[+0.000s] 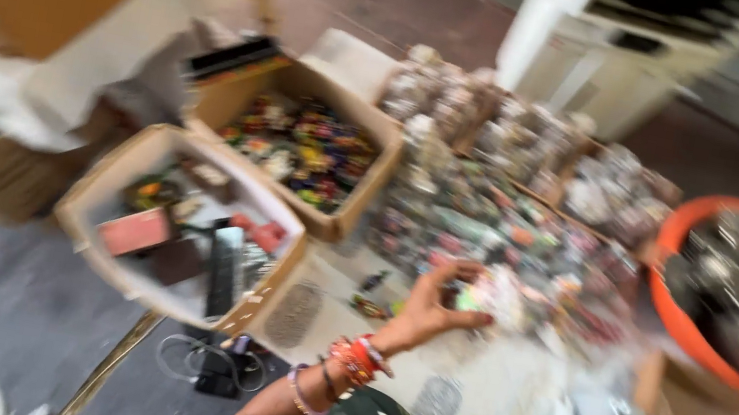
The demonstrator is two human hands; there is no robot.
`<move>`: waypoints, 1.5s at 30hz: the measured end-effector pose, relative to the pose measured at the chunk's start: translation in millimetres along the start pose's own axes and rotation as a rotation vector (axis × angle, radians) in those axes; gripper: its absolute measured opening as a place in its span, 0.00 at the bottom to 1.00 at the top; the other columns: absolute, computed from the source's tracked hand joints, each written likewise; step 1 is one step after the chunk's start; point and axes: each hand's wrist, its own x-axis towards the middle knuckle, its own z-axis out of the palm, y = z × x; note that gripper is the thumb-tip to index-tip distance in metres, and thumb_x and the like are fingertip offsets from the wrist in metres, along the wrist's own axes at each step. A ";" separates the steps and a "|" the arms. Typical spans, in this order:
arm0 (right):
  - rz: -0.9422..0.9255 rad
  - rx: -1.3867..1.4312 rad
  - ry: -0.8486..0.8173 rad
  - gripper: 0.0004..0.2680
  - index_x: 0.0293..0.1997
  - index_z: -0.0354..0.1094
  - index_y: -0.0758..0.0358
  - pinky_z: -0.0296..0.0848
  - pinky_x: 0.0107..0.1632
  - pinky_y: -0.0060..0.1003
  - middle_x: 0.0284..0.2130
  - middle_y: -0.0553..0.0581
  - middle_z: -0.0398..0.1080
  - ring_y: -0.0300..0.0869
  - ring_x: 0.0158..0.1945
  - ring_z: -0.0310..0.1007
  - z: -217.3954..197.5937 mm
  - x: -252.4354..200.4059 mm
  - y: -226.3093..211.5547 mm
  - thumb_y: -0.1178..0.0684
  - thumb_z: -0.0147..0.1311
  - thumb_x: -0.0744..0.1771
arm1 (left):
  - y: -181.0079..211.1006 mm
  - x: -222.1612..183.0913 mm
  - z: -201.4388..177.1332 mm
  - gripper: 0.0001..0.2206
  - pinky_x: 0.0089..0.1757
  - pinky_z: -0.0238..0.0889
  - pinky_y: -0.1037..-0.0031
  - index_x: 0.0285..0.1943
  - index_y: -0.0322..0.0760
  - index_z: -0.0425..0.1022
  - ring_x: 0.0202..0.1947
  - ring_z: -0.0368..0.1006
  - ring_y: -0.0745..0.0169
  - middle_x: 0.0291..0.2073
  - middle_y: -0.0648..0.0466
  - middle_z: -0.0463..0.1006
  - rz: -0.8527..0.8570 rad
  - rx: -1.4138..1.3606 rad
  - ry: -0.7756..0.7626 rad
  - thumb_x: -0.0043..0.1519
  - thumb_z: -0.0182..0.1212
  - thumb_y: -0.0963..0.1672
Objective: Wrapping small figurines in bubble wrap for packaging on a factory table.
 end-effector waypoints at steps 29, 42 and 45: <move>-0.442 -0.557 -0.674 0.06 0.38 0.78 0.60 0.46 0.74 0.51 0.76 0.62 0.48 0.52 0.80 0.41 327.6 -29.4 -388.2 0.52 0.57 0.68 | 64.1 12.9 3.2 0.33 0.56 0.66 0.68 0.67 0.33 0.72 0.56 0.74 0.59 0.58 0.44 0.78 -0.142 0.216 -0.404 0.51 0.73 0.48; -0.343 -0.472 -0.647 0.07 0.41 0.78 0.60 0.61 0.67 0.47 0.75 0.59 0.49 0.50 0.79 0.44 331.6 -23.0 -374.0 0.49 0.56 0.68 | 60.4 11.6 10.9 0.34 0.56 0.66 0.68 0.68 0.31 0.70 0.56 0.74 0.59 0.57 0.42 0.78 -0.164 0.224 -0.428 0.52 0.72 0.48; -0.378 -0.486 -0.643 0.07 0.42 0.78 0.60 0.60 0.68 0.47 0.75 0.60 0.50 0.49 0.79 0.44 331.0 -23.1 -370.2 0.50 0.56 0.68 | 56.0 10.6 10.6 0.34 0.57 0.65 0.68 0.67 0.29 0.70 0.57 0.74 0.58 0.58 0.42 0.78 -0.163 0.225 -0.419 0.52 0.72 0.48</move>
